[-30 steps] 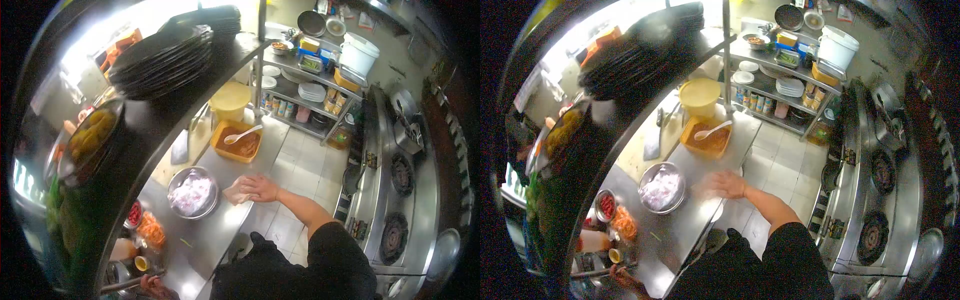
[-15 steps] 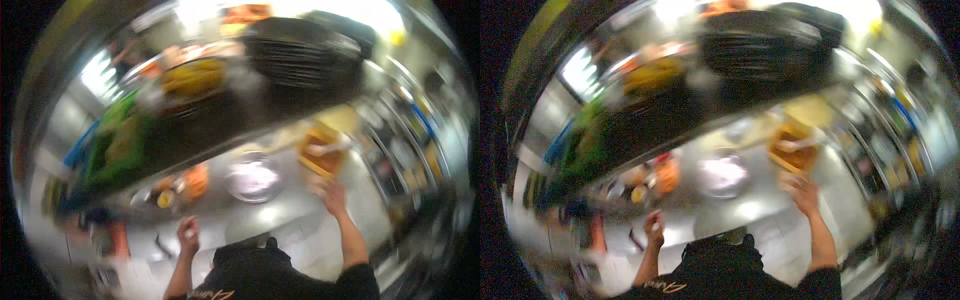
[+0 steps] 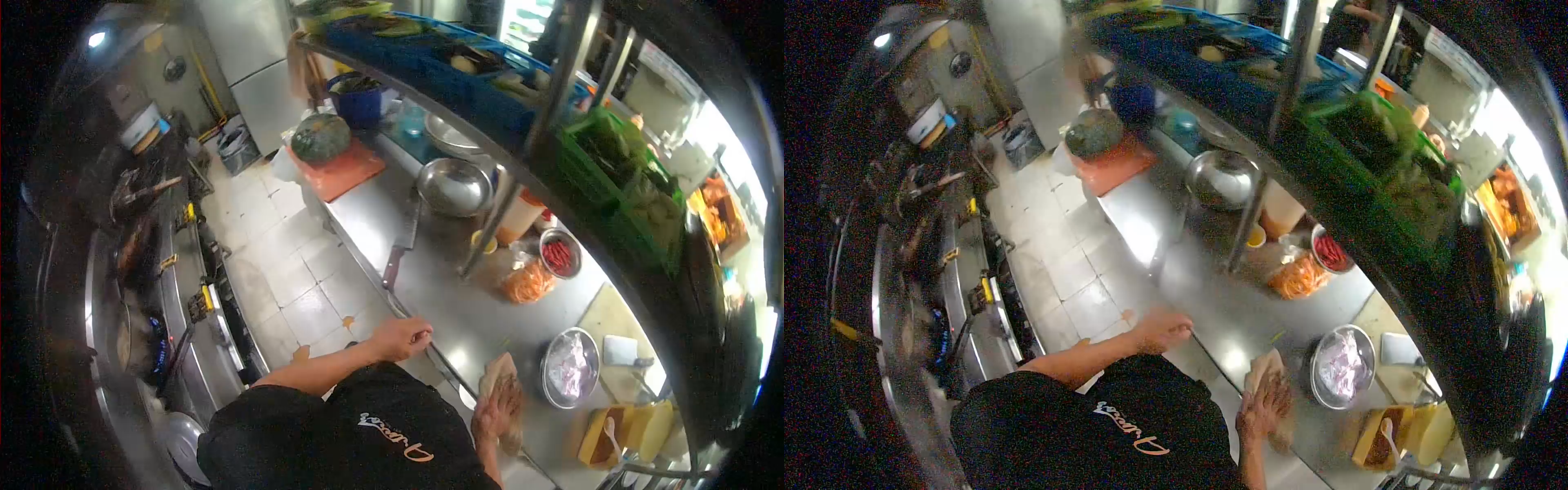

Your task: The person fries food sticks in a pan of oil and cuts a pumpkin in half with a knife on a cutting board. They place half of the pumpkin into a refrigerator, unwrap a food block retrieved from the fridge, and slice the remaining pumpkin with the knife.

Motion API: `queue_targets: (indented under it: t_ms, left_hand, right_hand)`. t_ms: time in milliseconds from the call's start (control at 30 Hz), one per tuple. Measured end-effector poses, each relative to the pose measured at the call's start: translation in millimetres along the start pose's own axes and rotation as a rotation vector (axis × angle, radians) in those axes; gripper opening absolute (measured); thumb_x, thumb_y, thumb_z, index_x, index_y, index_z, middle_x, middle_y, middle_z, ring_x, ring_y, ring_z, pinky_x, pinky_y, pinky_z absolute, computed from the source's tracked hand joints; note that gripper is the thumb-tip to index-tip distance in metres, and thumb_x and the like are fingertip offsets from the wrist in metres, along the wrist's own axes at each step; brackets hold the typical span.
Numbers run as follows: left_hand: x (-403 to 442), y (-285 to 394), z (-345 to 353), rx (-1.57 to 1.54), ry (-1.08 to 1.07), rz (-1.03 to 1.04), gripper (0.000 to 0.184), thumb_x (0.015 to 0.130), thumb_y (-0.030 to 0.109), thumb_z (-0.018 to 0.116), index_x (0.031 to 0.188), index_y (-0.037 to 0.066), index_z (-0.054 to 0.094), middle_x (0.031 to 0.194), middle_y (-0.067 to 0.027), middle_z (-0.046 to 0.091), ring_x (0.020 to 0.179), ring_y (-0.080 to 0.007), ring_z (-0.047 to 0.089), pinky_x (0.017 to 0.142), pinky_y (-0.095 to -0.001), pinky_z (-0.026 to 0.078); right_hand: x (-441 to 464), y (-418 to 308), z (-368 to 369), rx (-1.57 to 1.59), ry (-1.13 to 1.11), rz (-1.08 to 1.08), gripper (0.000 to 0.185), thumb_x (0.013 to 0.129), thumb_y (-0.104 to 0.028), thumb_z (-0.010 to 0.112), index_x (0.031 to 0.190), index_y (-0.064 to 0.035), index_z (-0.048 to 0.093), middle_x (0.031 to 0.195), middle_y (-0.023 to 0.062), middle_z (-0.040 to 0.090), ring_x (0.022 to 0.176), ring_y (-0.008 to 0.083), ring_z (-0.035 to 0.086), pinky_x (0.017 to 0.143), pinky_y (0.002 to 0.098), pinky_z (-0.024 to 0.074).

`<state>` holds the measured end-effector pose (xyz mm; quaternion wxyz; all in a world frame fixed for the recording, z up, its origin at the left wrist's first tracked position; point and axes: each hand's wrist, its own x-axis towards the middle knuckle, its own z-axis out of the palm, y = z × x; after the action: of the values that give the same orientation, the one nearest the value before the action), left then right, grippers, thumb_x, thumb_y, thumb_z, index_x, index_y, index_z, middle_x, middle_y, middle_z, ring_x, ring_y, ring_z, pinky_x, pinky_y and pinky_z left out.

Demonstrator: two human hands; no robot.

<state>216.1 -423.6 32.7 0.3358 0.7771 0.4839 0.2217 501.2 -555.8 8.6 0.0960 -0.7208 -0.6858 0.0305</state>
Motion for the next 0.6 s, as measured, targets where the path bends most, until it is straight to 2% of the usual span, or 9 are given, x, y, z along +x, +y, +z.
queue_targets:
  t_ms: [167,200,300,367,400,500,533,600]
  left_hand:
    - [-19,-41,-22,0.187,-0.117,-0.009,0.034,0.086,0.035,0.051,0.108,0.010,0.054,0.098,-0.0110,0.059,0.089,-0.0303,0.058,0.078,-0.0417,0.046]
    - [-26,-52,-33,0.220,-0.170,-0.014,0.035,0.086,0.035,0.051,0.109,0.010,0.054,0.101,-0.0115,0.059,0.093,-0.0307,0.057,0.080,-0.0425,0.046]
    - [-53,-95,-62,0.260,-0.263,-0.020,0.040,0.083,0.036,0.052,0.112,0.009,0.053,0.110,-0.0133,0.056,0.102,-0.0308,0.054,0.085,-0.0424,0.045]
    - [-78,-109,-96,0.214,-0.244,-0.042,0.043,0.082,0.036,0.054,0.115,0.009,0.052,0.109,-0.0149,0.056,0.102,-0.0311,0.054,0.085,-0.0421,0.045]
    - [-88,-124,-109,0.217,-0.241,-0.118,0.043,0.082,0.036,0.054,0.116,0.010,0.052,0.109,-0.0157,0.056,0.101,-0.0317,0.055,0.085,-0.0419,0.045]
    - [-118,-163,-153,0.226,-0.234,-0.349,0.046,0.081,0.037,0.055,0.119,0.010,0.051,0.107,-0.0179,0.057,0.100,-0.0337,0.055,0.085,-0.0416,0.045]
    - [-125,-168,-174,0.224,-0.245,-0.407,0.047,0.081,0.037,0.056,0.119,0.010,0.051,0.107,-0.0185,0.057,0.100,-0.0343,0.055,0.086,-0.0415,0.045]
    - [-129,-184,-207,0.222,-0.239,-0.466,0.049,0.081,0.038,0.056,0.120,0.009,0.050,0.108,-0.0194,0.056,0.100,-0.0352,0.055,0.086,-0.0417,0.045]
  right_hand:
    - [53,-34,16,0.055,-0.047,-0.129,0.057,0.085,-0.026,0.050,0.136,-0.0079,0.035,0.142,0.0185,0.029,0.132,0.0423,0.019,0.107,0.0530,0.0149]
    - [68,-40,14,0.034,-0.041,-0.130,0.055,0.085,-0.026,0.051,0.134,-0.0071,0.037,0.140,0.0186,0.032,0.130,0.0434,0.022,0.106,0.0537,0.0176]
    - [112,-33,30,-0.014,0.041,-0.173,0.051,0.088,-0.033,0.048,0.133,-0.0089,0.041,0.143,0.0157,0.029,0.131,0.0399,0.023,0.105,0.0540,0.0194]
    - [136,-50,31,-0.007,0.118,0.098,0.051,0.087,-0.032,0.051,0.130,-0.0064,0.043,0.140,0.0170,0.034,0.129,0.0372,0.028,0.104,0.0515,0.0231]
    - [148,-64,29,-0.004,0.163,0.229,0.051,0.086,-0.031,0.053,0.129,-0.0051,0.044,0.138,0.0176,0.036,0.128,0.0359,0.031,0.104,0.0502,0.0250]
    - [164,-134,35,0.329,0.213,0.049,0.050,0.085,-0.029,0.056,0.126,-0.0023,0.046,0.131,0.0208,0.044,0.125,0.0341,0.037,0.102,0.0435,0.0304]
    - [170,-178,16,0.369,0.120,-0.049,0.049,0.084,-0.030,0.058,0.124,-0.0024,0.048,0.120,0.0226,0.051,0.117,0.0365,0.044,0.098,0.0390,0.0348]
    - [186,-239,38,0.407,0.057,-0.083,0.050,0.082,-0.028,0.061,0.123,-0.0023,0.048,0.116,0.0207,0.053,0.113,0.0367,0.046,0.096,0.0403,0.0368]
